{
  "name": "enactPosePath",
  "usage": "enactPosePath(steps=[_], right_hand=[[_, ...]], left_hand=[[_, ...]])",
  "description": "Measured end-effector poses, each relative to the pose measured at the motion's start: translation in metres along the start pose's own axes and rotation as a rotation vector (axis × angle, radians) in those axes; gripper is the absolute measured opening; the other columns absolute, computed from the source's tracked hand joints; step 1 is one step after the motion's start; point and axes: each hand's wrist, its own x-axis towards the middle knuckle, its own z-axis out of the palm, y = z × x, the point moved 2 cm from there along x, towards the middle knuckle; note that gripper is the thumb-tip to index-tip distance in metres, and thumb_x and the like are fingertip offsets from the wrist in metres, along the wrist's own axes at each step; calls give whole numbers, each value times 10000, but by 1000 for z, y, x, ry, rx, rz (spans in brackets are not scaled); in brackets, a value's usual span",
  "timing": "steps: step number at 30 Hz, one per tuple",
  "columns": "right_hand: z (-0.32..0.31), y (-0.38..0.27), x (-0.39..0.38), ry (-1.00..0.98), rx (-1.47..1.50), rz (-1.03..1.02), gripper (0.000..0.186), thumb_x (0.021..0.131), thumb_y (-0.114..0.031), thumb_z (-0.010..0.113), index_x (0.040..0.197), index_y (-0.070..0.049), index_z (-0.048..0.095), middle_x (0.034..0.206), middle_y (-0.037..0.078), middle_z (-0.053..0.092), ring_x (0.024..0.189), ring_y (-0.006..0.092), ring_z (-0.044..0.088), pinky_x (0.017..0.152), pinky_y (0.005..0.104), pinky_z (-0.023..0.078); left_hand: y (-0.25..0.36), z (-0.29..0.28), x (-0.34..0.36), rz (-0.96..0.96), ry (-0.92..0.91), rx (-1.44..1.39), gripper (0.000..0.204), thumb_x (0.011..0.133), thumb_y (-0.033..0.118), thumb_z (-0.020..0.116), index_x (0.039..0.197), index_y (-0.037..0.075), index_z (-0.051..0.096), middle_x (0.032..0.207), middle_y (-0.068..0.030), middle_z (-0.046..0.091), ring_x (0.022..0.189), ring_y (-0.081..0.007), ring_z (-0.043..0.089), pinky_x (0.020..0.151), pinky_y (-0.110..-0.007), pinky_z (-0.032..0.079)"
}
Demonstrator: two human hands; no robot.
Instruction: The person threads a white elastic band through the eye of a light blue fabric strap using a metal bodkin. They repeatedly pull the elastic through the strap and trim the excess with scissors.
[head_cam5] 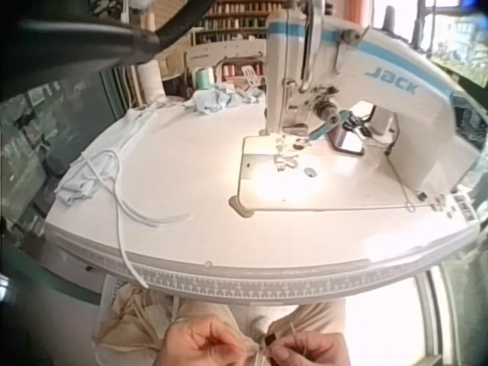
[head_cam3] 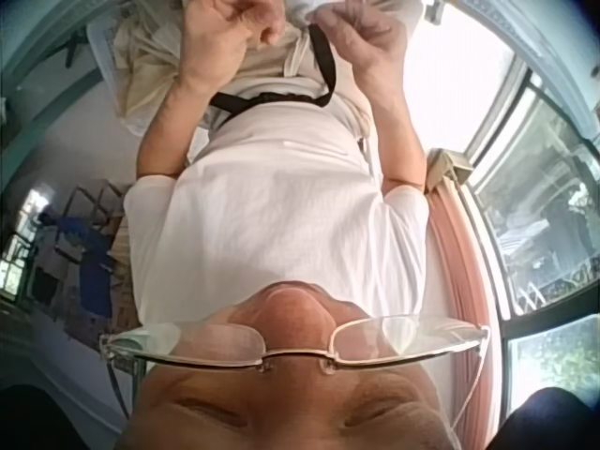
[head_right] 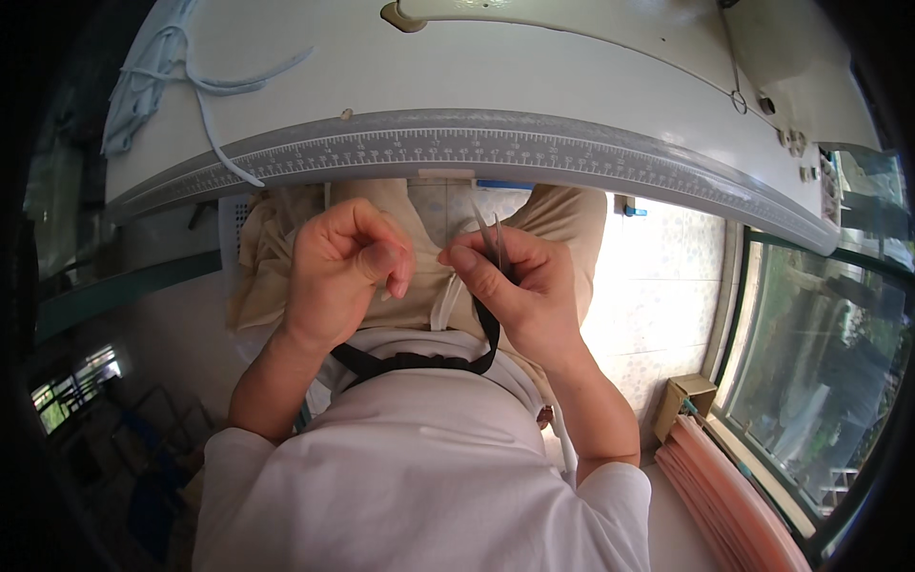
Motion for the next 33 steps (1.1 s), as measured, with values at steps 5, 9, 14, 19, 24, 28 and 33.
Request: enactPosePath(steps=[5, 9, 14, 19, 24, 28, 33], right_hand=[[-1, 0, 0, 3, 11, 4, 132, 960, -86, 675, 978, 39, 712, 704, -62, 571, 610, 7, 422, 519, 195, 313], [0, -3, 2, 23, -33, -17, 139, 960, -97, 681, 988, 36, 710, 701, -65, 563, 618, 9, 425, 528, 191, 320], [-1, -1, 5, 21, -40, -116, 131, 946, -71, 688, 1012, 42, 699, 829, -3, 624, 689, 32, 488, 582, 202, 380], [12, 0, 8, 37, -69, -247, 115, 906, -17, 709, 1002, 44, 692, 880, 41, 632, 732, 66, 539, 614, 224, 419], [15, -6, 14, 26, -272, -359, 80, 865, 30, 696, 945, 38, 694, 798, 38, 613, 694, 81, 550, 582, 227, 409], [14, -5, 14, 64, -334, -363, 62, 859, 34, 671, 917, 32, 693, 759, 17, 598, 651, 75, 527, 561, 228, 395], [10, -7, 11, 57, -320, -248, 61, 891, -9, 688, 939, 27, 700, 756, -4, 614, 646, 48, 506, 569, 217, 397]], left_hand=[[8, -8, -3, -169, -74, -89, 269, 1026, 223, 571, 1040, -31, 658, 769, -75, 615, 626, -111, 514, 556, -223, 396], [11, 0, -2, -163, -29, -122, 245, 1058, 140, 489, 1134, -27, 651, 765, -43, 615, 640, -82, 482, 596, -208, 400], [11, 3, -1, -154, -31, -46, 253, 1034, 173, 541, 1197, -20, 549, 786, -55, 598, 716, -113, 549, 602, -216, 406], [10, 5, 0, -155, -49, -6, 231, 1030, 145, 545, 1199, 2, 483, 820, -58, 621, 742, -108, 589, 620, -223, 442], [11, 8, -2, -117, -29, 120, 185, 1042, 90, 512, 1202, -4, 512, 819, -54, 654, 712, -65, 536, 668, -209, 452], [10, 10, -3, -1, 24, 356, 139, 1011, 85, 584, 1084, -28, 617, 771, -32, 652, 677, -48, 548, 607, -202, 445], [13, 8, -5, 58, 13, 459, 113, 973, 63, 639, 950, -43, 673, 724, -3, 635, 630, -28, 506, 544, -198, 404]])
